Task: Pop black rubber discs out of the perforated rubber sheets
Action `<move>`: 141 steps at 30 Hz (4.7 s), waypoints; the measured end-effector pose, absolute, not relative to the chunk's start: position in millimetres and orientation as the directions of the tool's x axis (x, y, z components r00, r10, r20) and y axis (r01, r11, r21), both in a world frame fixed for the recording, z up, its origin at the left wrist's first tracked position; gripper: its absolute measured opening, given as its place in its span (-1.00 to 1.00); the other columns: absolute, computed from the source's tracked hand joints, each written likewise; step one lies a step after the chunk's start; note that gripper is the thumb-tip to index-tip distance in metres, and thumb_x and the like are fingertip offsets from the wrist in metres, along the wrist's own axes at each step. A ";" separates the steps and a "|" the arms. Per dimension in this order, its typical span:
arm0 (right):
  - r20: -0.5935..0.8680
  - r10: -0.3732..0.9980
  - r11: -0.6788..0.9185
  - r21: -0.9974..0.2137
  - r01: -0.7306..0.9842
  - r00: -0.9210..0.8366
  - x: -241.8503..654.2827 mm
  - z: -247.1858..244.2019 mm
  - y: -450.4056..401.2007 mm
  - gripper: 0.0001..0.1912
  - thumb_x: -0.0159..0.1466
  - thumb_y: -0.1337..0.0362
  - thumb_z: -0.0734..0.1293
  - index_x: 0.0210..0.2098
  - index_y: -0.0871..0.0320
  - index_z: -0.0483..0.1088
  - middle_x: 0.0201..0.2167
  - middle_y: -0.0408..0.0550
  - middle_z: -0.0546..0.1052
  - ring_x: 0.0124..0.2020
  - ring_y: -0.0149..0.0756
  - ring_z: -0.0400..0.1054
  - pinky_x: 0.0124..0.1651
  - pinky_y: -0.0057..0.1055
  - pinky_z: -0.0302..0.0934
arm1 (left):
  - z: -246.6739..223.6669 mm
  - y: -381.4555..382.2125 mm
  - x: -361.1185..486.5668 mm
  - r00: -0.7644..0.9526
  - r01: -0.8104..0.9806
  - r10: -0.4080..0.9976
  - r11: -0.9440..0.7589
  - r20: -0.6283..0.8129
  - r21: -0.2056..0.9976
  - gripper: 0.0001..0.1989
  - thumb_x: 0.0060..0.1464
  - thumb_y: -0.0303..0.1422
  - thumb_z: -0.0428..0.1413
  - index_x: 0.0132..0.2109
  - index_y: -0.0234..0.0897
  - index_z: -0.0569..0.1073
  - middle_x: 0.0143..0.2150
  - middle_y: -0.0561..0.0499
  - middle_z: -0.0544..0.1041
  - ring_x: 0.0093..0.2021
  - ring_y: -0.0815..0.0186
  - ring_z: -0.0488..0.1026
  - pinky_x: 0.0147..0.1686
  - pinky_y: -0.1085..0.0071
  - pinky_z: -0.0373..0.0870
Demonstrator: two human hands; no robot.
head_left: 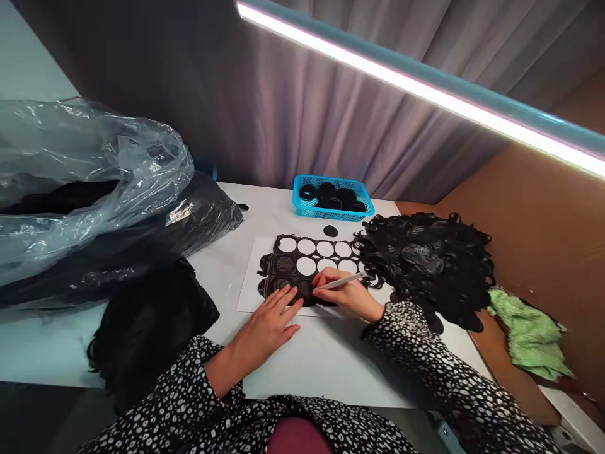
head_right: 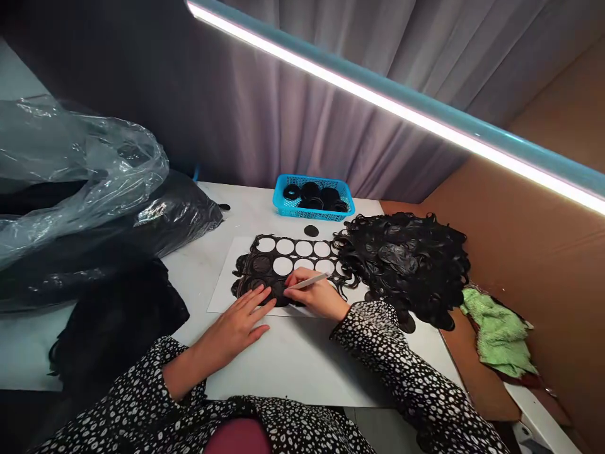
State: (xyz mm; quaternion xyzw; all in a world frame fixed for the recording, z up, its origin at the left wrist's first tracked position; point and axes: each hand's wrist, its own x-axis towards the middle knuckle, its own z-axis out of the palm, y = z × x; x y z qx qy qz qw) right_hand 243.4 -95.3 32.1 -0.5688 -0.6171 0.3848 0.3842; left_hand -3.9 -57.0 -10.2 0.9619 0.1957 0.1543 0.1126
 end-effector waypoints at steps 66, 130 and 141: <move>0.186 0.920 0.392 -0.471 0.791 -0.345 162.0 4.7 -86.5 -0.89 0.32 0.40 0.25 -0.36 0.15 0.33 -0.31 0.01 0.48 -0.28 -0.21 0.30 -0.19 -0.30 0.21 | -11.9 -68.4 -33.5 0.779 0.501 0.515 -0.854 0.356 0.138 -0.69 0.30 -0.42 -0.04 0.12 -0.39 0.40 0.17 -0.27 0.43 0.23 0.07 0.34 0.20 0.08 0.33; 0.600 0.586 -0.292 -0.472 0.832 0.545 342.3 54.2 -161.7 -0.67 0.27 0.03 0.26 -0.51 0.09 0.33 -0.49 -0.01 0.39 -0.37 -0.15 0.29 -0.29 -0.23 0.16 | 6.6 -49.1 0.0 0.876 0.325 0.381 -0.920 0.295 0.220 -0.64 0.31 -0.40 -0.01 0.22 -0.23 0.33 0.24 -0.14 0.37 0.30 0.10 0.25 0.28 0.00 0.21; 0.159 0.986 0.162 -0.853 0.496 -0.049 211.7 11.7 -109.9 -0.87 0.23 0.34 0.35 -0.45 0.12 0.33 -0.26 -0.03 0.54 -0.25 -0.26 0.42 -0.17 -0.31 0.28 | -3.5 -49.1 -9.1 0.898 0.302 0.359 -0.923 0.254 0.237 -0.58 0.29 -0.35 0.05 0.26 -0.26 0.31 0.34 -0.20 0.25 0.37 0.07 0.13 0.27 0.02 0.21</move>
